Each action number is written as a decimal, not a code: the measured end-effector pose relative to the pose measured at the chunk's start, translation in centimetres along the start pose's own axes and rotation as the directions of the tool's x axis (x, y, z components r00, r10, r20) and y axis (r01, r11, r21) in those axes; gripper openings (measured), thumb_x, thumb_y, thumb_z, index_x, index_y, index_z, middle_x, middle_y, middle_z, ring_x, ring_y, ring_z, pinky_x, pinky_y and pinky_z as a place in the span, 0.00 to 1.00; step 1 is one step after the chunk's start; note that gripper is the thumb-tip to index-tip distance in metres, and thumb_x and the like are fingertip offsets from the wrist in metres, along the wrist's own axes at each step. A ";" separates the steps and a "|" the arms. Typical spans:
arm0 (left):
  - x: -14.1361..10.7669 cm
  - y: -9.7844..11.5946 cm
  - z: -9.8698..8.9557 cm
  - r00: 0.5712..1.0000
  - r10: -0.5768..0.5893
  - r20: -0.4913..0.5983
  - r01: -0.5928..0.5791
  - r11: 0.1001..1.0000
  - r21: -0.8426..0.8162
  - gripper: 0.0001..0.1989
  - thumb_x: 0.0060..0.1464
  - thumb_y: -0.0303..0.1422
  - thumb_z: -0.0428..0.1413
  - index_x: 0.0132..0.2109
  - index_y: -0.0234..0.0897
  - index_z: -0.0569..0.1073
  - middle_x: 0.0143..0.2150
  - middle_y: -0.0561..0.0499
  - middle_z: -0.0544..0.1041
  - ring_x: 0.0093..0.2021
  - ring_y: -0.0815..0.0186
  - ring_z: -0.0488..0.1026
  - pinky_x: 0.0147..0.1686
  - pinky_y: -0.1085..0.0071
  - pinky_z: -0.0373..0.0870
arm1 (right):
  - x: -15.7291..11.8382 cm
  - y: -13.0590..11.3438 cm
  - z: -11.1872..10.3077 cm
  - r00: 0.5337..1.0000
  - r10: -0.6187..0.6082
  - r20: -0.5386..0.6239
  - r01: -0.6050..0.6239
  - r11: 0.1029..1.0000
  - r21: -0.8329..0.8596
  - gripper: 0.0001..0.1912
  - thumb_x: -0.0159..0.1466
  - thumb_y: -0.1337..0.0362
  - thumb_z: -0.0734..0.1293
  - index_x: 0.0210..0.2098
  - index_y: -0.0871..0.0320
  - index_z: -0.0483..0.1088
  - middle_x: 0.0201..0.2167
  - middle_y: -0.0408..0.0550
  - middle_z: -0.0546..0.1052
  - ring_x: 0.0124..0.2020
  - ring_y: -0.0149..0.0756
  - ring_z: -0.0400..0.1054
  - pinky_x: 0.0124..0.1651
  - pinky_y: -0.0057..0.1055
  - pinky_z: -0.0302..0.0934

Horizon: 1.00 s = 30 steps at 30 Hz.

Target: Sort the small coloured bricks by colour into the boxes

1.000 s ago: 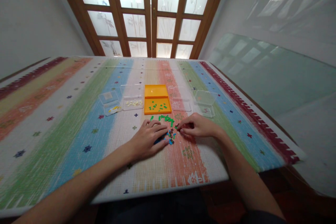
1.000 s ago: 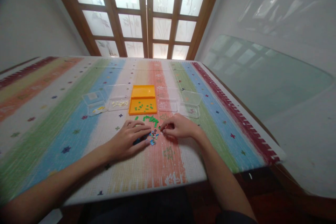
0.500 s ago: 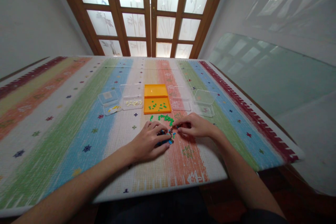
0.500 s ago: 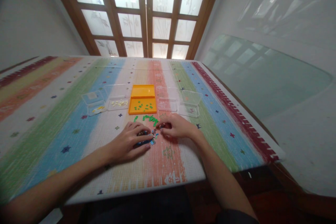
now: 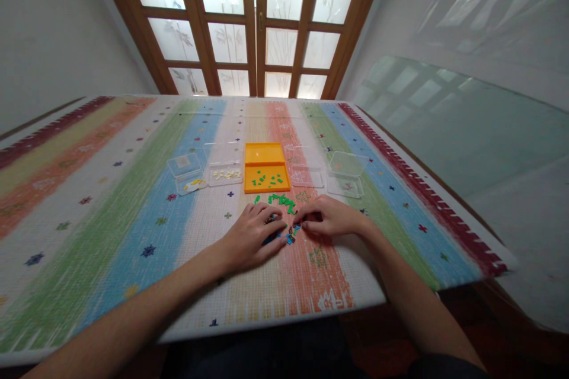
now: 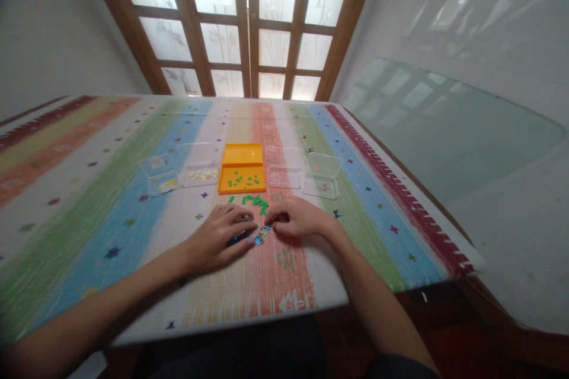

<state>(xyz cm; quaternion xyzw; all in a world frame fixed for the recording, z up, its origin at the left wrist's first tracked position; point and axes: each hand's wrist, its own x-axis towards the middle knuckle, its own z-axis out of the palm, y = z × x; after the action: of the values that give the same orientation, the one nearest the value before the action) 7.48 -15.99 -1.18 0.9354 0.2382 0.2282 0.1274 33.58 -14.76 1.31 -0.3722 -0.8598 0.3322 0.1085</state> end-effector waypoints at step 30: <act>-0.1 0.3 -0.6 1.000 0.010 -0.007 -0.010 0.996 -0.090 0.10 0.66 0.36 0.54 0.50 0.42 0.77 0.53 0.45 0.77 0.56 0.55 0.69 0.55 0.54 0.66 | 0.0 -0.3 0.5 0.999 -0.037 0.002 0.037 0.999 0.004 0.20 0.58 0.71 0.63 0.45 0.58 0.82 0.31 0.45 0.83 0.24 0.29 0.66 0.31 0.26 0.59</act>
<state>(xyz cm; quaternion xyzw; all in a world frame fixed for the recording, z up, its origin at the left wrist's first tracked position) 7.28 -16.25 -0.61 0.9291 0.2233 0.2427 0.1676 33.20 -15.15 1.07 -0.3559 -0.8660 0.3321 0.1146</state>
